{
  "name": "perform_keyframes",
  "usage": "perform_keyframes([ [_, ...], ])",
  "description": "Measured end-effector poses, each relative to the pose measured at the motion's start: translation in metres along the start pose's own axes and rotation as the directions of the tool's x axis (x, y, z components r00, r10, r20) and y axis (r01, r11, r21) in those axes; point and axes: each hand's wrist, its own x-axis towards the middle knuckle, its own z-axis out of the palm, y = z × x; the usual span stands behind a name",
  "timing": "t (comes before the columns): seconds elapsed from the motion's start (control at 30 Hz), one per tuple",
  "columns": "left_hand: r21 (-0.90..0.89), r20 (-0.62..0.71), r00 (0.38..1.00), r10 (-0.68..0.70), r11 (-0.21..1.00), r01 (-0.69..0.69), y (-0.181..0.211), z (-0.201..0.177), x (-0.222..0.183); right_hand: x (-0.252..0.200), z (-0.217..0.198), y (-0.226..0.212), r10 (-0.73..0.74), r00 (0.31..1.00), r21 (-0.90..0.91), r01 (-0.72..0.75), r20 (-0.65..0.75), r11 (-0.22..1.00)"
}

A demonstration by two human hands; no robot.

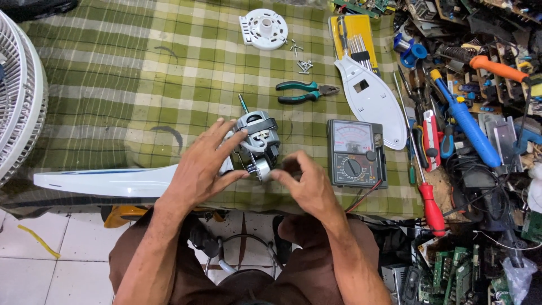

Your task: Disassembling a fan motor by removing screws and prying open the outer casing

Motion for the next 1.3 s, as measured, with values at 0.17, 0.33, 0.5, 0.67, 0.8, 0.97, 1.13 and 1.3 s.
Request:
perform_keyframes([
  [0.17, -0.108, -0.072, 0.997, -0.019, 0.994, 0.011, 0.004, 0.01, 0.004, 0.015, 0.0, -0.01, 0.11, 0.993, 0.181, -0.1, -0.045, 0.978],
  [0.33, -0.204, -0.137, 0.99, -0.026, 0.979, -0.002, -0.001, 0.018, 0.004, 0.043, 0.009, -0.003, 0.146, 0.989, 0.178, -0.14, -0.022, 0.974],
  [0.5, -0.157, -0.22, 0.974, 0.047, 0.984, -0.083, -0.012, 0.034, 0.003, 0.053, 0.013, -0.002, 0.197, 0.98, 0.361, -0.185, 0.003, 0.914],
  [0.67, -0.119, -0.244, 0.968, 0.05, 0.99, -0.081, -0.009, 0.04, 0.0, 0.051, 0.015, 0.012, 0.191, 0.982, 0.446, -0.168, -0.005, 0.879],
  [0.8, -0.109, -0.256, 0.965, 0.047, 0.991, -0.077, -0.002, 0.036, -0.001, 0.048, 0.014, 0.015, 0.146, 0.989, 0.496, -0.131, 0.008, 0.859],
  [0.97, -0.097, -0.247, 0.968, 0.049, 0.992, -0.075, -0.003, 0.036, -0.002, 0.043, 0.016, 0.016, 0.116, 0.993, 0.528, -0.108, 0.017, 0.842],
  [1.13, -0.13, -0.197, 0.98, 0.03, 0.99, -0.056, -0.003, 0.031, -0.002, 0.043, 0.018, 0.017, 0.114, 0.993, 0.556, -0.097, 0.003, 0.825],
  [1.3, -0.181, -0.204, 0.979, 0.019, 0.982, -0.057, -0.004, 0.029, -0.003, 0.044, 0.018, 0.019, 0.134, 0.991, 0.566, -0.115, 0.008, 0.816],
])
